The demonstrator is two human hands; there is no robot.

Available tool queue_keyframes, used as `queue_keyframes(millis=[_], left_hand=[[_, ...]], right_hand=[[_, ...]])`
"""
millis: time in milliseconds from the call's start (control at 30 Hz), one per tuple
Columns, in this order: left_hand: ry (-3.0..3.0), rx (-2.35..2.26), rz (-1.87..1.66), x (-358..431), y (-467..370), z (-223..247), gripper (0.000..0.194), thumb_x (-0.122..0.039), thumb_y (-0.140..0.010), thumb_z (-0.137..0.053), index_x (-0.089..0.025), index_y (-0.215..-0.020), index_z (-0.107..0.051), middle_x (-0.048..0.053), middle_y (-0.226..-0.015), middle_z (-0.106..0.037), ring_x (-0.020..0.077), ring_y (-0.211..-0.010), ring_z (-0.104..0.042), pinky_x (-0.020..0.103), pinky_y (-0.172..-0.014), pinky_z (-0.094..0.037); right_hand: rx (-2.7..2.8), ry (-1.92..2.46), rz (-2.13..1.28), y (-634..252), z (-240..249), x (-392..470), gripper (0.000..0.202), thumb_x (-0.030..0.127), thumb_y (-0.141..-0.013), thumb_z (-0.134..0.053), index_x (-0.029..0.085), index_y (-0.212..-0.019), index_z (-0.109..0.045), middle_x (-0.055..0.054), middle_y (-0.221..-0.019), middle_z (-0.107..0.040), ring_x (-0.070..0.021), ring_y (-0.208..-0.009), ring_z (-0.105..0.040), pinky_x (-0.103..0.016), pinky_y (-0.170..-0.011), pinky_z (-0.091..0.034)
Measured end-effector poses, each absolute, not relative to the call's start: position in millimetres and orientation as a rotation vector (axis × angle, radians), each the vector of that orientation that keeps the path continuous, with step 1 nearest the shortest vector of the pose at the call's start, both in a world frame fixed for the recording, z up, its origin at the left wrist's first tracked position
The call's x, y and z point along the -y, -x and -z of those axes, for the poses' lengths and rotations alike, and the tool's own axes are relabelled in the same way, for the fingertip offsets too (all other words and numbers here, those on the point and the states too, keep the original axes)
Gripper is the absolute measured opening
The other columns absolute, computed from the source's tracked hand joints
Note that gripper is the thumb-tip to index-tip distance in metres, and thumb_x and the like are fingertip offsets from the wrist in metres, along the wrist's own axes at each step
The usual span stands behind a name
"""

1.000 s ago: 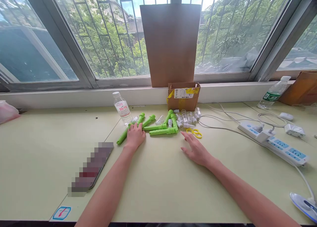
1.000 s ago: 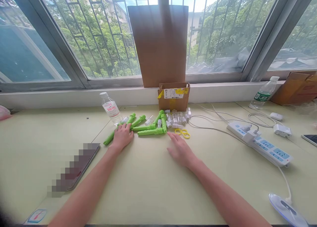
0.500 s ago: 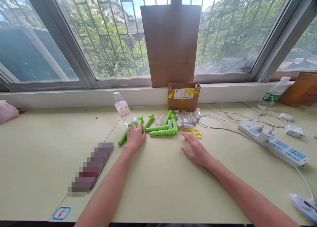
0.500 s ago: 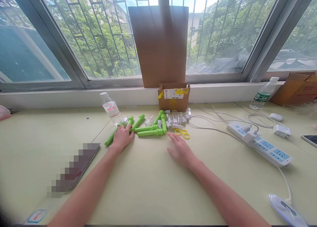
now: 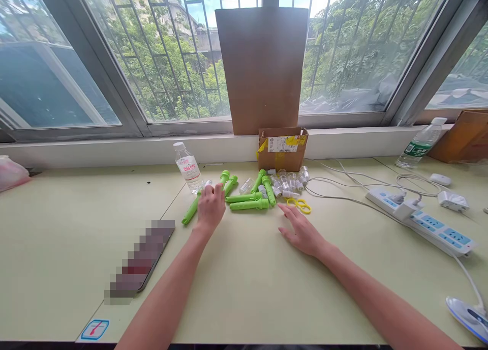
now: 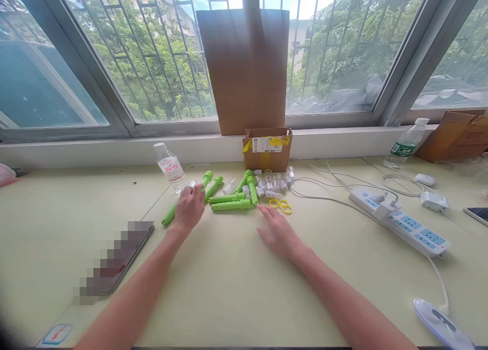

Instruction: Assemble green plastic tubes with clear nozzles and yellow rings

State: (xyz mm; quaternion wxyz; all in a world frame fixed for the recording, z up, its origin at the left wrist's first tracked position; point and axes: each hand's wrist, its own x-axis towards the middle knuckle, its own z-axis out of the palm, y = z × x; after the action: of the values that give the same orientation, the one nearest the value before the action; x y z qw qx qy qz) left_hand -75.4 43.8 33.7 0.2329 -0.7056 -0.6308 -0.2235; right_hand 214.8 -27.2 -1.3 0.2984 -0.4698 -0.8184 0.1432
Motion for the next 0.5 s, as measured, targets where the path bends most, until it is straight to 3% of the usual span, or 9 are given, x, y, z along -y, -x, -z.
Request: queue_keyframes(millis=[167,367,500], left_hand=[[2.272,1.208,0.808,-26.6,51.3,-36.4,0.023,-0.023,-0.092,-0.039,-0.017,-0.112,-0.046,0.010,-0.094,-0.052,0.0230,-0.086,-0.049,0.036,-0.076,-0.042],[2.601,0.927,0.665,-1.0,14.9,-29.3,0.024,-0.021,-0.092,-0.038,-0.019,-0.115,-0.044,0.009,-0.096,-0.054,0.0219,-0.088,-0.051,0.035,-0.077,-0.042],[2.695,0.896,0.684,1.3,7.8,-23.8,0.024,-0.020,-0.092,-0.038,-0.019,-0.115,-0.043,0.008,-0.096,-0.054,0.0209,-0.088,-0.053,0.035,-0.078,-0.043]], right_hand=[[2.150,1.242,-0.405,-215.2,4.3,25.8,0.062,0.024,-0.084,-0.051,0.026,-0.141,-0.025,-0.011,-0.132,-0.042,-0.0257,-0.117,-0.047,-0.045,-0.099,-0.041],[1.931,1.285,-0.500,-215.6,10.9,22.7,0.075,0.028,-0.084,-0.051,0.026,-0.145,-0.007,-0.011,-0.122,-0.050,-0.0237,-0.104,-0.054,-0.042,-0.083,-0.051],[1.827,1.248,-0.517,-216.2,12.5,19.2,0.068,0.026,-0.083,-0.052,0.026,-0.143,-0.020,-0.008,-0.112,-0.056,-0.0225,-0.102,-0.056,-0.042,-0.086,-0.049]])
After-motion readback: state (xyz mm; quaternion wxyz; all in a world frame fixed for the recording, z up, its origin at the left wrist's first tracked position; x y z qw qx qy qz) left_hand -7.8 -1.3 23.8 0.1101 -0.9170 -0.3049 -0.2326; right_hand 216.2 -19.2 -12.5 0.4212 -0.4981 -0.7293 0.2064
